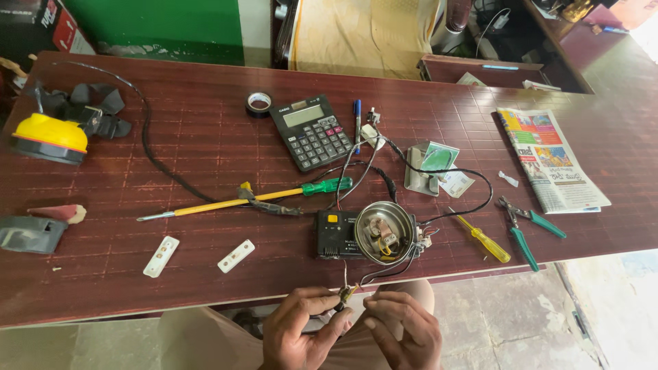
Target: The person sits at a table and uses pliers and a screwdriver to strip wires and connect them to a small electrical component. They then attach the component to a larger black device and manipulate the wiring.
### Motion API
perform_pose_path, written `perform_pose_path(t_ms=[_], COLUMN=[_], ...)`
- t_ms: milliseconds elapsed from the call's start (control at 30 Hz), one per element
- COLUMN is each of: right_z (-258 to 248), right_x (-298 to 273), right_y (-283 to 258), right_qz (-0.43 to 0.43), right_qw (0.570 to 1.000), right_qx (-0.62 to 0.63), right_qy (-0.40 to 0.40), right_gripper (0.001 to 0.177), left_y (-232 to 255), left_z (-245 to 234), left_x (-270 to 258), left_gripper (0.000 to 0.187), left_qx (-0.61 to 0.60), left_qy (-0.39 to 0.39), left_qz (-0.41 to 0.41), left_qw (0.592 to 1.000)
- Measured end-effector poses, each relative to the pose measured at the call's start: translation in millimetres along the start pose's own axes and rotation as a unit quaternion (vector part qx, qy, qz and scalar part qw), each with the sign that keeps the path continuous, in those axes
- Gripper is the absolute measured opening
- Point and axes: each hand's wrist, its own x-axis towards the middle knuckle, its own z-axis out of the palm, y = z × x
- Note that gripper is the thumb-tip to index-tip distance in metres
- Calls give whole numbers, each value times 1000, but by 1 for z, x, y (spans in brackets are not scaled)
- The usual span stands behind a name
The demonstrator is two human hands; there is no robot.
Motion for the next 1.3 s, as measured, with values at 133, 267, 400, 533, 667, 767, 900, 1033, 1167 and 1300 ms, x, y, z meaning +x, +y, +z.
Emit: perform_pose_path(t_ms=[133, 267, 400, 533, 667, 767, 900, 1033, 1167, 1300], right_z=[3, 10, 15, 22, 38, 46, 49, 48, 45, 27], right_x=[4, 8, 10, 11, 9, 9, 18, 27, 26, 24], right_y=[-6, -12, -13, -8, -3, -1, -3, -6, -10, -17], right_qz=[-9, 24, 52, 52, 163, 150, 101, 40, -3, -88], right_qw=[1000, 998, 997, 993, 962, 963, 980, 994, 996, 992], right_qx=[-3, 36, 53, 98, 218, 224, 173, 93, 77, 68], right_qy=[-21, -35, -26, -36, -23, -26, -22, -40, -46, 56], right_gripper=[30, 32, 31, 35, 34, 36, 40, 43, 41, 30], left_y=[-3, -4, -4, -4, -5, -7, -6, -8, -11, -12], left_z=[4, 7, 6, 4, 0, -4, -8, -11, -15, -15], left_x=[0, 2, 6, 18, 33, 42, 49, 54, 61, 67], left_gripper=[32, 32, 28, 32, 32, 32, 32, 30, 26, 22], left_qx=[3, 4, -34, 11, 45, 68, 96, 117, 113, 107], left_qy=[19, 39, 25, 42, 63, 63, 62, 53, 36, 30], left_qz=[33, 59, 15, 53, 86, 79, 89, 64, 42, 25], left_qw=[999, 997, 999, 998, 993, 993, 989, 990, 992, 993])
